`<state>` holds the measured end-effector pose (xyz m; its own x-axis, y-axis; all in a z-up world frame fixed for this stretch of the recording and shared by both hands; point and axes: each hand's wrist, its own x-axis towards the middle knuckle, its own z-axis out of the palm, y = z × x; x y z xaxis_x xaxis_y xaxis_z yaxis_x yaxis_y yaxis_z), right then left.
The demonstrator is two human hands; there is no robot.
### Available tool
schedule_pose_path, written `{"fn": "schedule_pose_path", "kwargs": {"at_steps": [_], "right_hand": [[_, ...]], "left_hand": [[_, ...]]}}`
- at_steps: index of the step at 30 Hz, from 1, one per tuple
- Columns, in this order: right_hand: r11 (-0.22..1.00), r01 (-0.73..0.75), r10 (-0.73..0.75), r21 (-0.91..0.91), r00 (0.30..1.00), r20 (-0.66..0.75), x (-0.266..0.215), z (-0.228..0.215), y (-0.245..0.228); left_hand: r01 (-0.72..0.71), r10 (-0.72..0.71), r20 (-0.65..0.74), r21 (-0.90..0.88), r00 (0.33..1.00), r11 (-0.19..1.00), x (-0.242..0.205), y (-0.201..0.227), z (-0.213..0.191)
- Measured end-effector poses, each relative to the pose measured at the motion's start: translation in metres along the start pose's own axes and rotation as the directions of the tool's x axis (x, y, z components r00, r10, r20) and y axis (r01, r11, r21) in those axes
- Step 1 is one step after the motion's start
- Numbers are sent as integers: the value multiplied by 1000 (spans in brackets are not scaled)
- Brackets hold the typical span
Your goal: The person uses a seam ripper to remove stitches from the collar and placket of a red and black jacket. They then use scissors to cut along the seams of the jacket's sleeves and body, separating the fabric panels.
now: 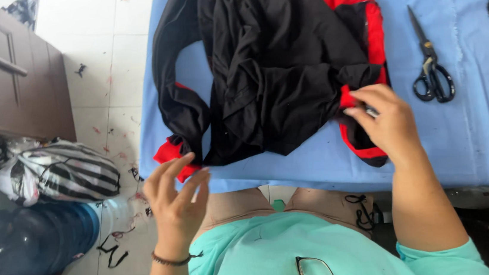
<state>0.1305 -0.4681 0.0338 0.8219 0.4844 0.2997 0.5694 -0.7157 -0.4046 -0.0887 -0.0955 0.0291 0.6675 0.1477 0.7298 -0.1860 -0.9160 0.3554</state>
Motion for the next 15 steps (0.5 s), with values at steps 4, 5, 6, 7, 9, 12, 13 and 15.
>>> {"fn": "schedule_pose_path", "kwargs": {"at_steps": [4, 5, 6, 7, 9, 12, 13, 15], "right_hand": [[997, -70, 44, -42, 891, -451, -18, -29, 36], [986, -148, 77, -71, 797, -599, -19, -37, 40], [987, -147, 75, -71, 794, -603, -10, -35, 23], [999, -45, 36, -2, 814, -580, -4, -31, 5], [996, 48, 2, 74, 826, -563, 6, -13, -37], [861, 313, -249, 400, 947, -205, 10, 40, -86], [902, 273, -283, 336, 959, -18, 3, 62, -87], [934, 242, -291, 261, 942, 166, -1, 82, -83]], "left_hand": [[-19, 8, 201, 50, 979, 999, 7, 8, 22], [6, -25, 245, 77, 969, 997, 7, 8, 27], [1, -20, 241, 77, 970, 997, 9, 11, 29], [-8, -12, 240, 80, 971, 997, 11, 12, 30], [-25, 4, 247, 80, 969, 996, 14, 14, 31], [24, -23, 209, -3, 978, 1000, 20, 14, 32], [99, -88, 186, -49, 979, 994, 23, 14, 30], [167, -149, 167, -98, 975, 981, 28, 8, 26]]}}
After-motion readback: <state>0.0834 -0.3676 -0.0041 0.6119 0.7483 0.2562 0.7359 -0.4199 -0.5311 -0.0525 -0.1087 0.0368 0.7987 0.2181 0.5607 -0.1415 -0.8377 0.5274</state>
